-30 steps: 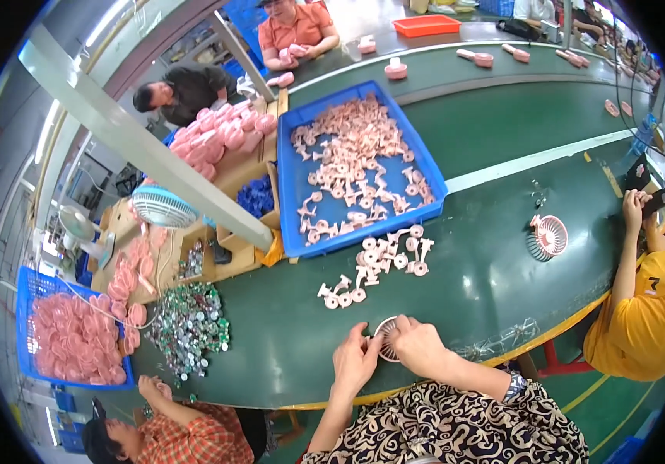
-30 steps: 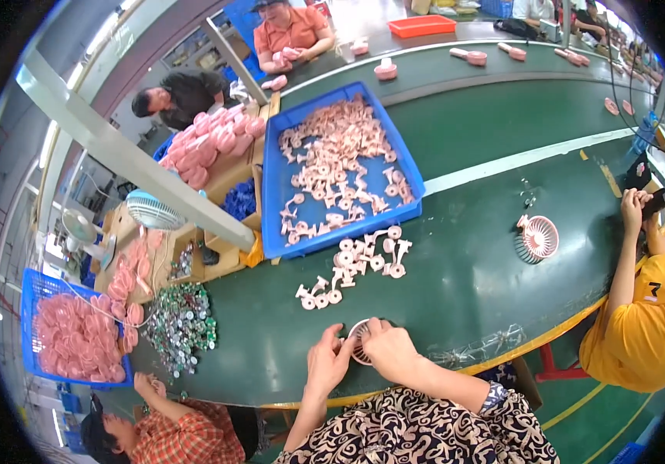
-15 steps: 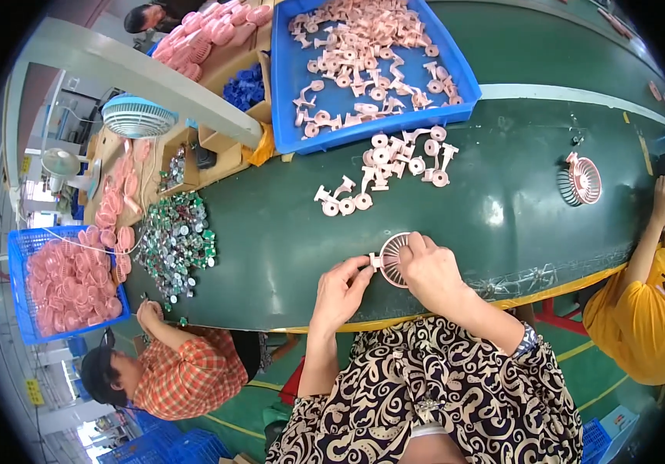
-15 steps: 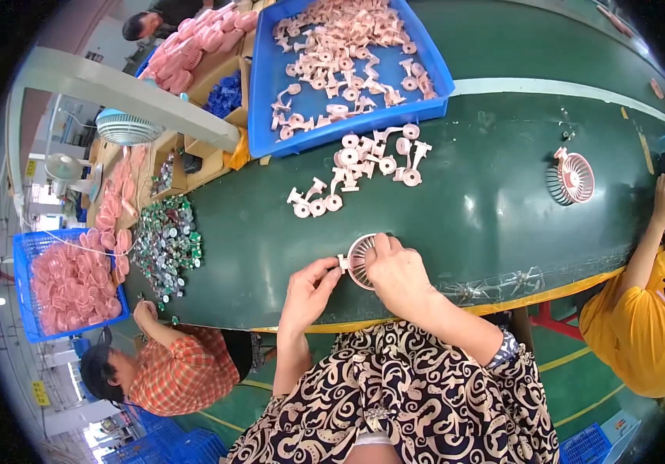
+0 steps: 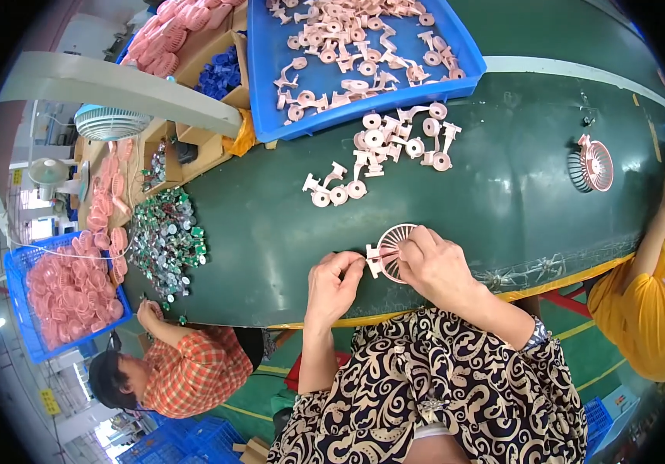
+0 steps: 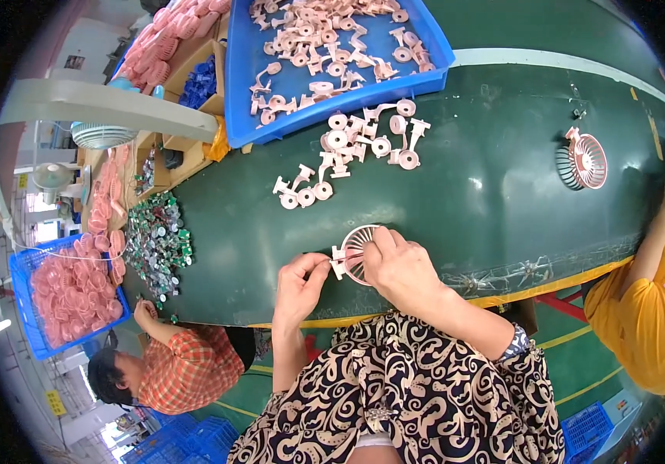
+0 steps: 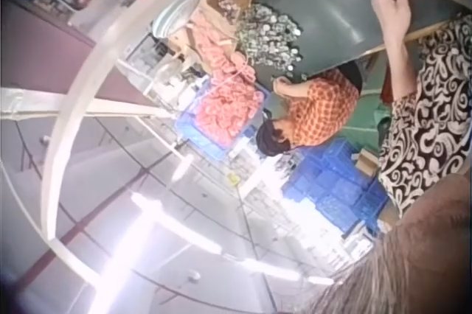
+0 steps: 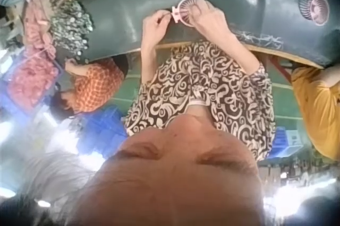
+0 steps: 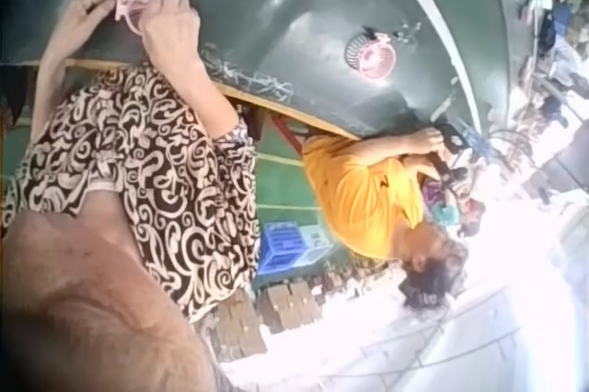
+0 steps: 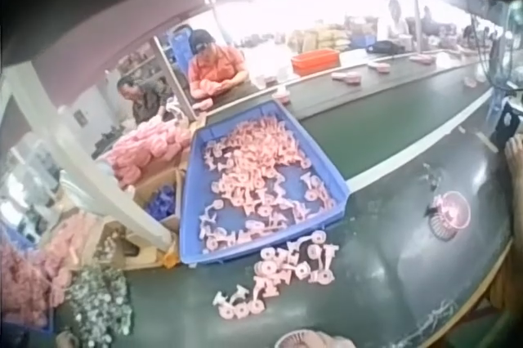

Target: The person assembles handheld fan components by attaching plastic connectors to fan grilles by hand, places assembled units on the table, and scoops plastic parts from a container onto the workbench.

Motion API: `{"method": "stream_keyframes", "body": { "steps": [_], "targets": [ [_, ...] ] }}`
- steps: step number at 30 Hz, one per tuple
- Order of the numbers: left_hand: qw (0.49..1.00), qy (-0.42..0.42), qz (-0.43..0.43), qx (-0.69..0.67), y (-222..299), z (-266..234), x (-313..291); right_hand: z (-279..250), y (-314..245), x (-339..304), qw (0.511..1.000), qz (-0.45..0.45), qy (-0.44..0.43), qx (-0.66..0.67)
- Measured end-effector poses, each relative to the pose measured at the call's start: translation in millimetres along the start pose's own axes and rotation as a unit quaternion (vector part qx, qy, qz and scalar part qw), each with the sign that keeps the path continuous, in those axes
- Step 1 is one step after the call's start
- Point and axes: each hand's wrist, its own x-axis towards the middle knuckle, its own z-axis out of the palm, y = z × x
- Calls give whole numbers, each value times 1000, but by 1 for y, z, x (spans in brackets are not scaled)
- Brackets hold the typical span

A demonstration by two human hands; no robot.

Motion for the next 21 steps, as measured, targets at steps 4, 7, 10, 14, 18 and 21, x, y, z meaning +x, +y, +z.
{"method": "stream_keyframes", "body": {
  "steps": [4, 7, 10, 14, 18, 21],
  "targets": [
    [1000, 9, 2, -12, -3, 3, 1, -3, 0, -1, 1000, -5, 11, 14],
    [1000, 5, 5, -10, -4, 3, 2, -2, -2, -1, 1000, 1, -7, -17],
    [1000, 2, 12, -6, -3, 3, 5, 1, -2, 0, 998, 4, -25, -51],
    [1000, 17, -2, -12, -6, 7, 10, -2, -8, 9, 993, 11, -65, -100],
    [998, 58, -10, 20, 11, 10, 10, -8, -12, 13, 990, -7, -75, -121],
    [994, 58, -13, 93, 19, 16, 9, -2, -11, 11, 995, -13, -29, -98]
  ]
}}
